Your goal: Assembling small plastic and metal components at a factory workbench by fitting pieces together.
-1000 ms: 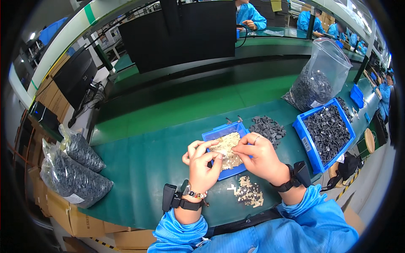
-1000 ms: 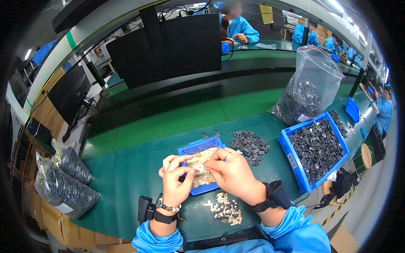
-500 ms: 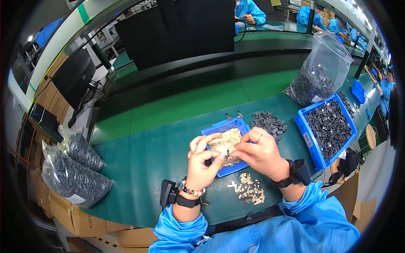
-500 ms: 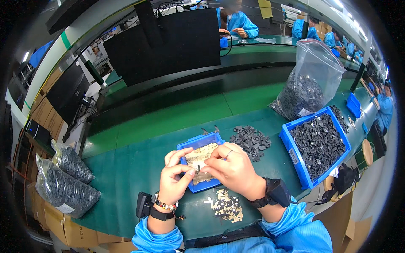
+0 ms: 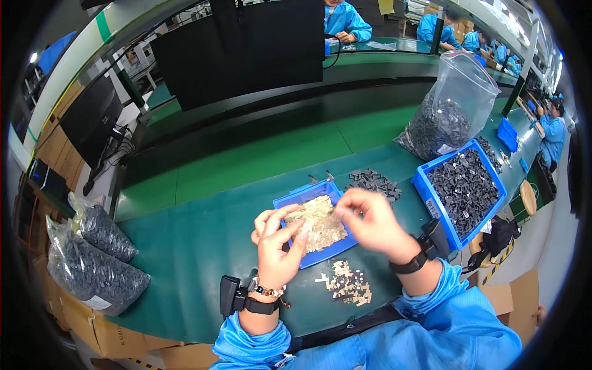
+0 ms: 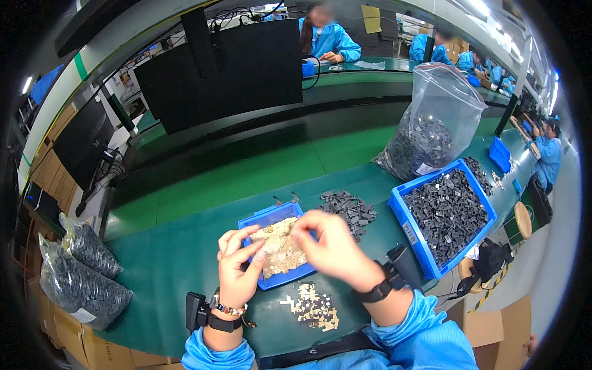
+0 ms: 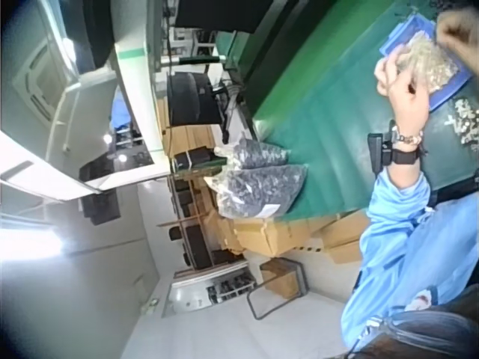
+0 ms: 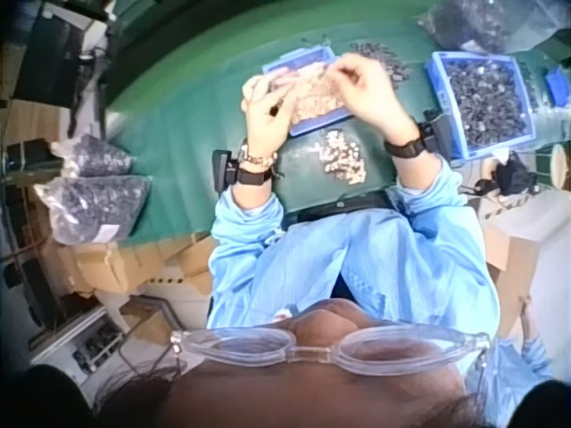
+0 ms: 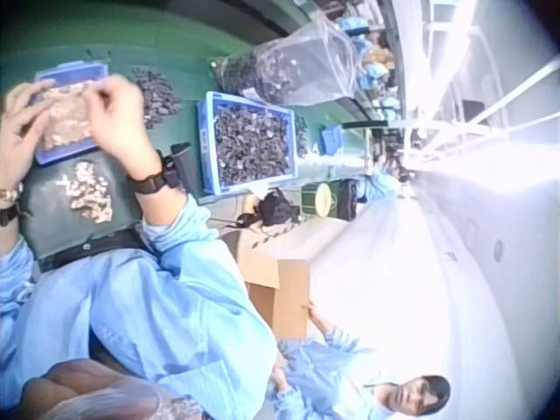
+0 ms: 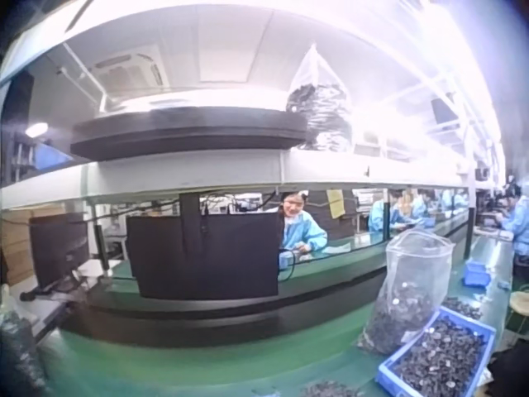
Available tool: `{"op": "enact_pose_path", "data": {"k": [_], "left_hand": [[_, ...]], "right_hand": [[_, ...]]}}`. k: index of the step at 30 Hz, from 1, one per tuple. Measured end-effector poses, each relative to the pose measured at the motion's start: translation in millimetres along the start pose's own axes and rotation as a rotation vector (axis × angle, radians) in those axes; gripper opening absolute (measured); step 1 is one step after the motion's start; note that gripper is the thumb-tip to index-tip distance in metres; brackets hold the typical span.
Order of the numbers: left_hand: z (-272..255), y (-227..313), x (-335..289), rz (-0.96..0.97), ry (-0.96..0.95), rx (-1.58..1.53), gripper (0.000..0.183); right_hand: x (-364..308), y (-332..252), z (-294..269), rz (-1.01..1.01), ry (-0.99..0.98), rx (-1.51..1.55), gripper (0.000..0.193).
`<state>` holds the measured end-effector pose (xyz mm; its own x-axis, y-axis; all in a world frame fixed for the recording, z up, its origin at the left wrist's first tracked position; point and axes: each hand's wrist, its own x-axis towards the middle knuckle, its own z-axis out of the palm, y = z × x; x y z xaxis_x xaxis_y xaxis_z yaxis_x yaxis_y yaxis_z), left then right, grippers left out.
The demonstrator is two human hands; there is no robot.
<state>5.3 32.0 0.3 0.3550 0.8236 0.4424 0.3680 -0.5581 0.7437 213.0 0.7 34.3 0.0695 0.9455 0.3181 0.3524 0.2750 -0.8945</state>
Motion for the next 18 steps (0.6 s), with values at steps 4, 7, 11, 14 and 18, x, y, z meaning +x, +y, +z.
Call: {"op": "enact_pose_path", "data": {"k": [4,7,11,14,18], "left_hand": [[12.0,-0.4,-1.4,-0.027,0.091,0.171,0.047],[15.5,-6.4,-3.5,-0.079,0.082,0.054,0.051],[15.4,-4.5,-3.0,-0.076,0.046,0.058,0.056],[17.2,-3.5,-2.6,-0.096,0.038,0.036,0.06],[19.2,-2.9,-0.9,-0.088,0.058,0.034,0.063]], "right_hand": [[33.1,18.2,-29.7,0.304,-0.005,-0.069,0.018],[46.5,30.7,-28.9,0.375,-0.065,-0.102,0.019],[50.4,42.2,-22.8,0.381,-0.034,-0.146,0.024],[52.9,39.6,-27.9,0.421,-0.06,-0.173,0.027],[40.0,37.2,-41.0,0.403,0.151,0.101,0.025]]}}
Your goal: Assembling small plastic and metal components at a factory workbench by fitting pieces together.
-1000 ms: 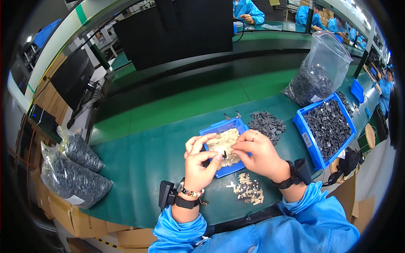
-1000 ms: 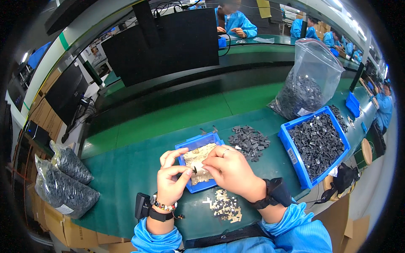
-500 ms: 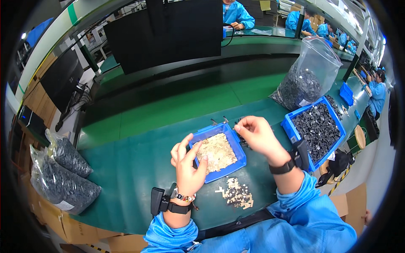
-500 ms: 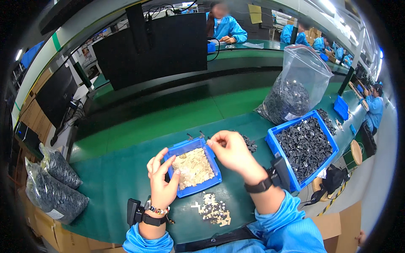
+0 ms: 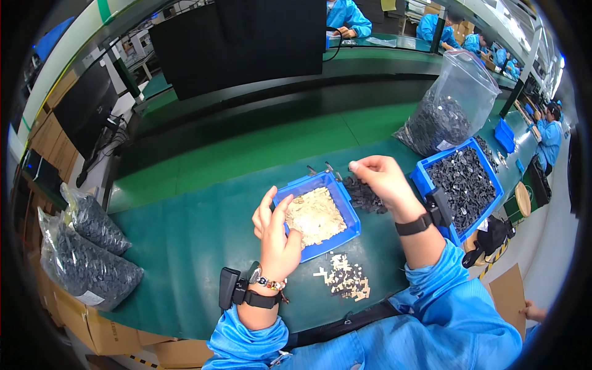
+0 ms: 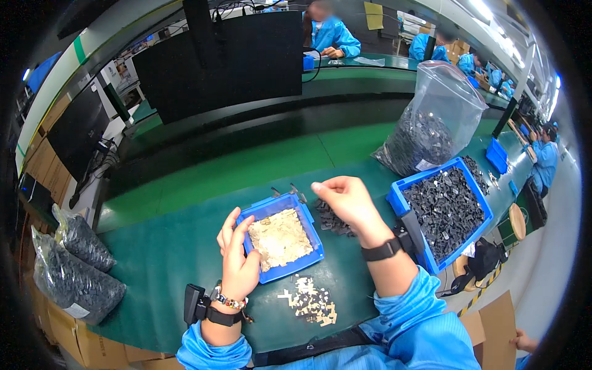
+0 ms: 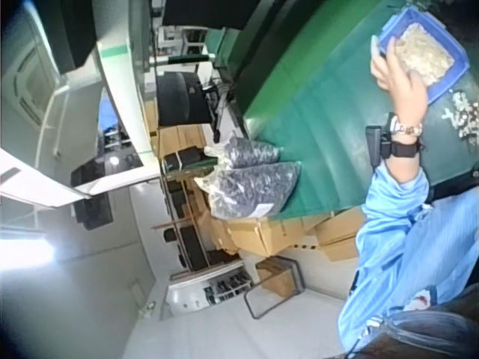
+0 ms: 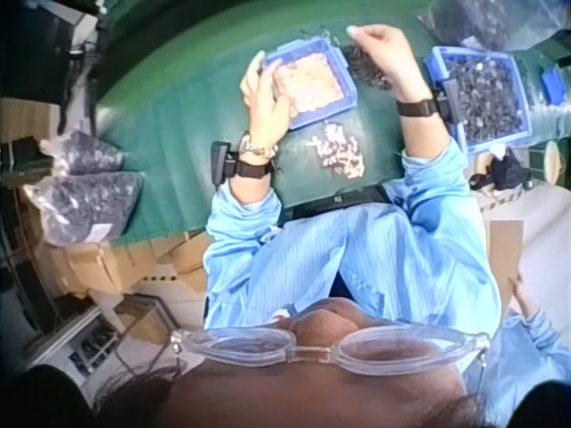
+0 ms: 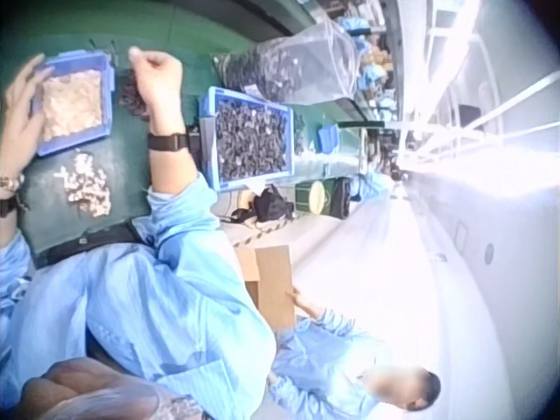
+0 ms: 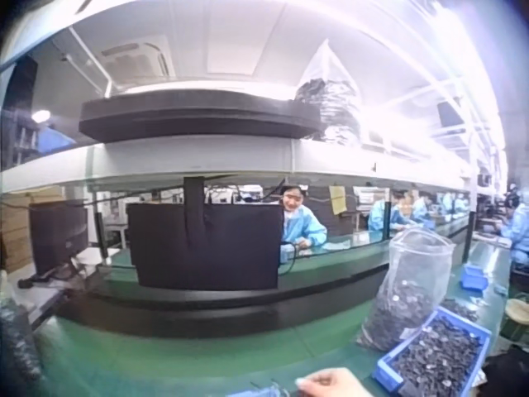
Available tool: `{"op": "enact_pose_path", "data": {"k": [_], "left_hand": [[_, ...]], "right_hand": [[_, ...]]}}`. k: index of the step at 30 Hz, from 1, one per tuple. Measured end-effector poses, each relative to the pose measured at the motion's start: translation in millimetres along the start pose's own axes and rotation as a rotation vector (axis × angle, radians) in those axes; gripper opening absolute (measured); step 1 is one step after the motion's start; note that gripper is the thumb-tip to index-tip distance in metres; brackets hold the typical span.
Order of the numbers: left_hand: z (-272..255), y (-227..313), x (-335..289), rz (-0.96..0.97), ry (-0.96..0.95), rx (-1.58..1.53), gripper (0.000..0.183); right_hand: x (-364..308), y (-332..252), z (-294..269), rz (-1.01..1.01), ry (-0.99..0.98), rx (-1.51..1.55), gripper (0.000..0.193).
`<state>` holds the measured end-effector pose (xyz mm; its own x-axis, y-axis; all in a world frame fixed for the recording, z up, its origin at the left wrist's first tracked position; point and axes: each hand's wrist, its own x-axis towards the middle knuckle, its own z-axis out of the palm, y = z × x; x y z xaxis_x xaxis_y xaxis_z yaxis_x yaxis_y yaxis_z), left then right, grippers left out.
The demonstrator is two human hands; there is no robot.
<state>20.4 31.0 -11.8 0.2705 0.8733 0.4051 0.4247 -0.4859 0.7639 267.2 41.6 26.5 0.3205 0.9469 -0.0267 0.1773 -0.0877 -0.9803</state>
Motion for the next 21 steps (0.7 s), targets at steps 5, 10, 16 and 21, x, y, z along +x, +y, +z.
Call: {"op": "enact_pose_path", "data": {"k": [5,10,16,21], "left_hand": [[-3.2,-2.1,-2.2,0.016,0.034,-0.005,0.064],[-0.5,-6.3,-1.7,0.009,0.028,-0.052,0.064],[1.1,-7.0,-1.6,0.046,0.041,-0.052,0.061],[-0.7,-6.5,-2.5,0.019,0.027,-0.051,0.06]], "right_hand": [[-35.9,12.6,-28.6,-0.142,0.104,-0.176,0.017],[-52.1,23.2,-35.6,-0.422,0.156,-0.805,0.011],[-48.7,38.6,-33.3,-0.548,0.147,-0.898,0.013],[-50.8,38.9,-33.6,-0.495,0.14,-0.783,0.012]]}}
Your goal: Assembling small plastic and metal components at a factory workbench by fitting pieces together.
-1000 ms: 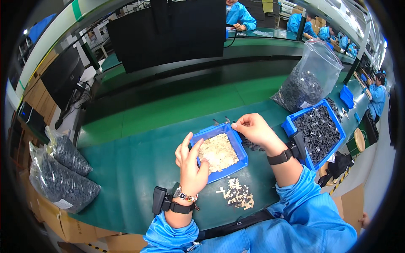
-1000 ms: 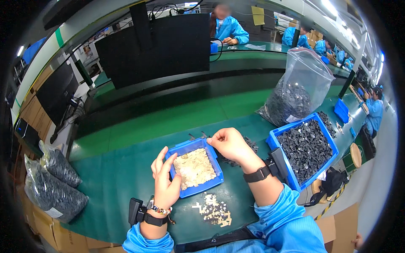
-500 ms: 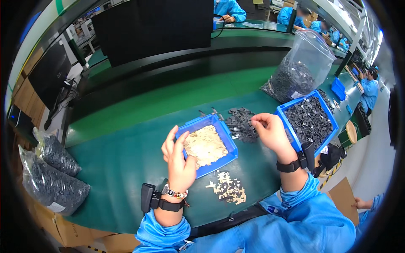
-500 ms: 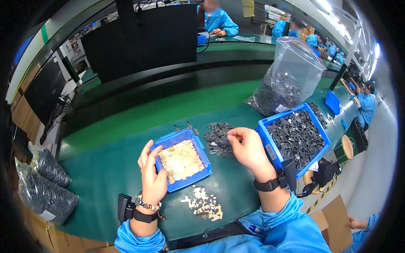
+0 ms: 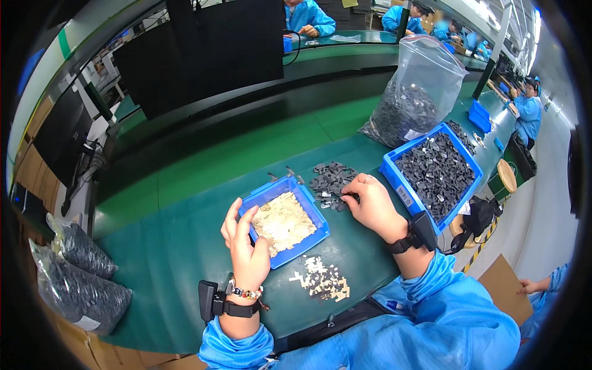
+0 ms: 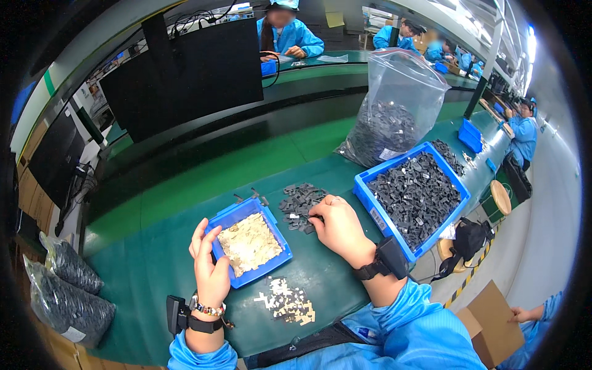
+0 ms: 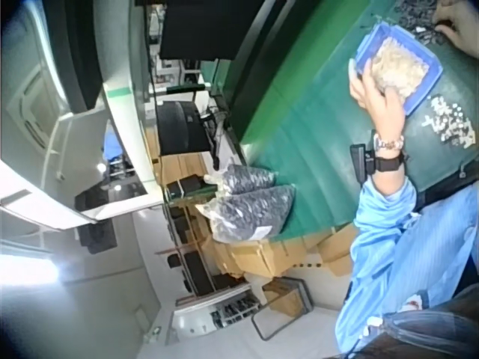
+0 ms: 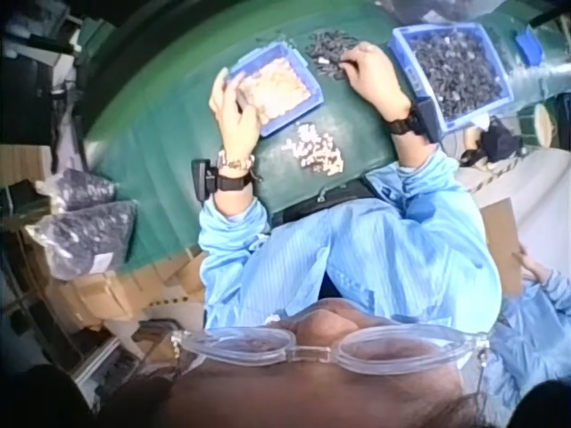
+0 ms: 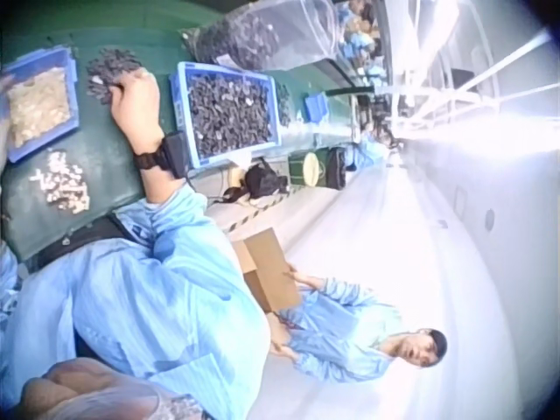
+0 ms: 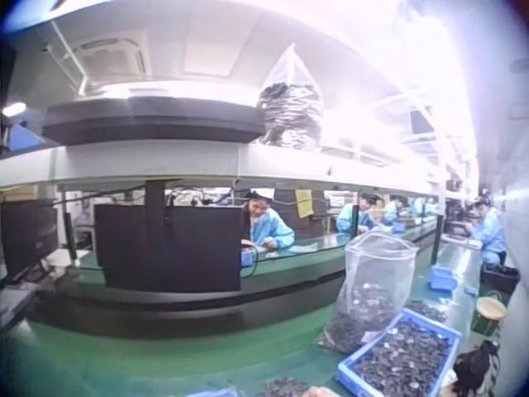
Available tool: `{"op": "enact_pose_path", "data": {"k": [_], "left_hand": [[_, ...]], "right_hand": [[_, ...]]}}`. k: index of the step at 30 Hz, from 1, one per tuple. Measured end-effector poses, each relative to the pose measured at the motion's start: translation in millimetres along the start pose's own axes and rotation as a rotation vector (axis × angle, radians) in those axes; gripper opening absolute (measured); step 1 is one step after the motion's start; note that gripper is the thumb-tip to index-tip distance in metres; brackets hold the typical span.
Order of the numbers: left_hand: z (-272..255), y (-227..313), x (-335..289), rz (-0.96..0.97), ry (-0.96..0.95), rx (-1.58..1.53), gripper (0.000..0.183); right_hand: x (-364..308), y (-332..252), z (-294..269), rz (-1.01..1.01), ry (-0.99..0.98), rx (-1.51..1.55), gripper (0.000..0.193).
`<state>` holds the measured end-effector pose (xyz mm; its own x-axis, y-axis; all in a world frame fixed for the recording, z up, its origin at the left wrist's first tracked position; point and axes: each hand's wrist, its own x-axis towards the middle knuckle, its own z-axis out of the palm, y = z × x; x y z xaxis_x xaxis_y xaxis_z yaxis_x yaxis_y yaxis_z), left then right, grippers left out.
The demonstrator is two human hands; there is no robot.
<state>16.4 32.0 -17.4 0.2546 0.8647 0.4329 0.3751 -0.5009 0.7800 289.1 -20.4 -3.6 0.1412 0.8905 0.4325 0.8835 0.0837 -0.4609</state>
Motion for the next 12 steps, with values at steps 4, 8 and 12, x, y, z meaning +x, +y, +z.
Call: {"op": "enact_pose_path", "data": {"k": [4,8,12], "left_hand": [[0.2,1.8,0.6,-0.01,-0.002,0.001,0.059],[-1.8,-0.8,0.6,0.001,-0.004,0.009,0.058],[0.8,-2.4,1.3,0.022,0.012,-0.024,0.057]], "right_hand": [[-3.1,0.8,-1.4,-0.001,0.032,-0.013,0.01],[-20.1,-21.0,-10.0,-0.081,0.018,0.025,0.01],[-51.6,-47.3,-13.3,-0.167,-0.375,0.151,0.009]]}}
